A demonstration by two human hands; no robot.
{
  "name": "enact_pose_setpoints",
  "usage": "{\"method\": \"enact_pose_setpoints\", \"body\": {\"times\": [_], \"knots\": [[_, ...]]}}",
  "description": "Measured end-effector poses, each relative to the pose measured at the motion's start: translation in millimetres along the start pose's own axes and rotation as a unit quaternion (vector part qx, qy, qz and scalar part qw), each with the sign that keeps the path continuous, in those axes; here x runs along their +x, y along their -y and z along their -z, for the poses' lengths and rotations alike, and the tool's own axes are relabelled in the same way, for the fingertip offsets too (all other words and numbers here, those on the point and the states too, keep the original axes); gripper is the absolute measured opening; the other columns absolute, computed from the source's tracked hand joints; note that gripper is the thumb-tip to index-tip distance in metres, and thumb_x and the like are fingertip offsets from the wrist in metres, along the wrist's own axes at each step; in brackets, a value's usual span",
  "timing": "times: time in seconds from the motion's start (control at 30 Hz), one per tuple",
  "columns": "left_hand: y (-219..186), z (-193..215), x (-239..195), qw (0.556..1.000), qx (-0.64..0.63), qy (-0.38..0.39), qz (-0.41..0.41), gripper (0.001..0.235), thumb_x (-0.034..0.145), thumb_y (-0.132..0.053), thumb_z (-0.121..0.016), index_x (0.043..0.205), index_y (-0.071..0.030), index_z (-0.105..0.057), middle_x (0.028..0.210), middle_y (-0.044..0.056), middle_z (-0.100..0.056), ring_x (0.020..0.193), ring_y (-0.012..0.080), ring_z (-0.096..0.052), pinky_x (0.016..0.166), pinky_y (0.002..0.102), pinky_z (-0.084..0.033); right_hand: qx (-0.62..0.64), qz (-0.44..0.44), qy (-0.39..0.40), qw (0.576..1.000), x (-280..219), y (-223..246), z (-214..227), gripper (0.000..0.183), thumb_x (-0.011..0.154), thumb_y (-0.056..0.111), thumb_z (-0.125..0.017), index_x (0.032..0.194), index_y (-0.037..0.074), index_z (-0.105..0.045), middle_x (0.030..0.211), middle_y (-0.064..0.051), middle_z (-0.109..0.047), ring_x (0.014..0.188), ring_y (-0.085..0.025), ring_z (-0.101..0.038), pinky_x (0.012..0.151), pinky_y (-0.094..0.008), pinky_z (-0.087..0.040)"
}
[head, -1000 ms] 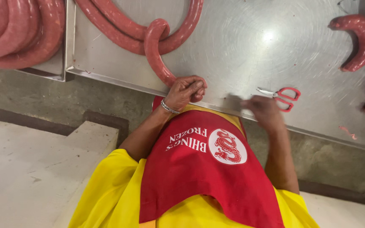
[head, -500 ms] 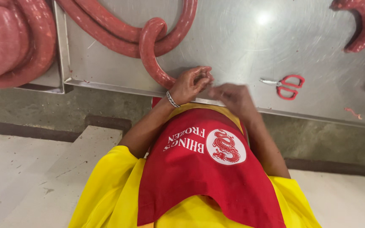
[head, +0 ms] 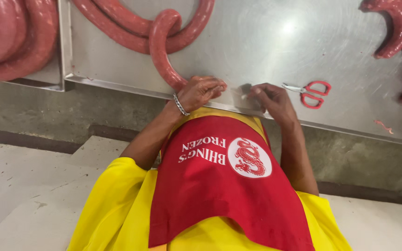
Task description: The person sections long meat links by hand, tying string around the casing to form individual pieces and cutting the excess string with scissors.
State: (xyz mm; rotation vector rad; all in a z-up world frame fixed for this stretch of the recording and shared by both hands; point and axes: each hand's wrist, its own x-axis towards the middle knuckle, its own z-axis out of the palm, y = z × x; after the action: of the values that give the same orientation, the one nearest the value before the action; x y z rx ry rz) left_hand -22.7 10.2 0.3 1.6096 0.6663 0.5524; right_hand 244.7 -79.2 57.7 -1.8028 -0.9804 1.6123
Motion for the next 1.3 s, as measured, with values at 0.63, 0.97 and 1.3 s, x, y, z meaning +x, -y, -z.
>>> {"method": "enact_pose_setpoints", "body": {"times": [0.63, 0.97, 1.3], "knots": [[-14.0, -47.9, 44.1, 0.847, -0.517, -0.028, 0.12, 0.014, 0.11, -0.009, -0.062, 0.112, 0.001, -0.071, 0.086, 0.005, -0.064, 0.078, 0.0136, -0.059, 0.066, 0.029, -0.046, 0.172, -0.046, -0.227, 0.957, -151.4, -131.5, 137.7, 0.028, 0.104, 0.025, -0.07, 0.102, -0.002, -0.075, 0.068, 0.0, -0.055, 0.059, -0.01, -0.045, 0.053, -0.032, -0.038], [-40.8, -56.9, 101.8, 0.965, -0.158, 0.098, 0.185, 0.02, 0.103, -0.006, -0.061, 0.12, 0.0, -0.069, 0.093, 0.004, -0.07, 0.084, 0.0101, -0.066, 0.072, 0.026, -0.055, -0.253, 0.149, -0.322, 0.9, -82.6, -130.1, 171.8, 0.046, 0.093, 0.006, -0.08, 0.138, 0.006, -0.07, 0.161, -0.021, -0.045, 0.142, -0.039, -0.05, 0.114, -0.048, -0.049], [-20.3, -15.6, 143.7, 0.992, -0.095, 0.011, 0.083, 0.021, 0.105, -0.001, -0.06, 0.122, -0.002, -0.071, 0.091, 0.003, -0.069, 0.08, 0.0096, -0.069, 0.077, 0.025, -0.061, -0.376, 0.091, -0.356, 0.851, -72.8, -177.0, 233.0, 0.028, 0.09, 0.018, -0.089, 0.097, -0.001, -0.069, 0.104, -0.022, -0.066, 0.093, -0.034, -0.064, 0.081, -0.045, -0.054]]}}
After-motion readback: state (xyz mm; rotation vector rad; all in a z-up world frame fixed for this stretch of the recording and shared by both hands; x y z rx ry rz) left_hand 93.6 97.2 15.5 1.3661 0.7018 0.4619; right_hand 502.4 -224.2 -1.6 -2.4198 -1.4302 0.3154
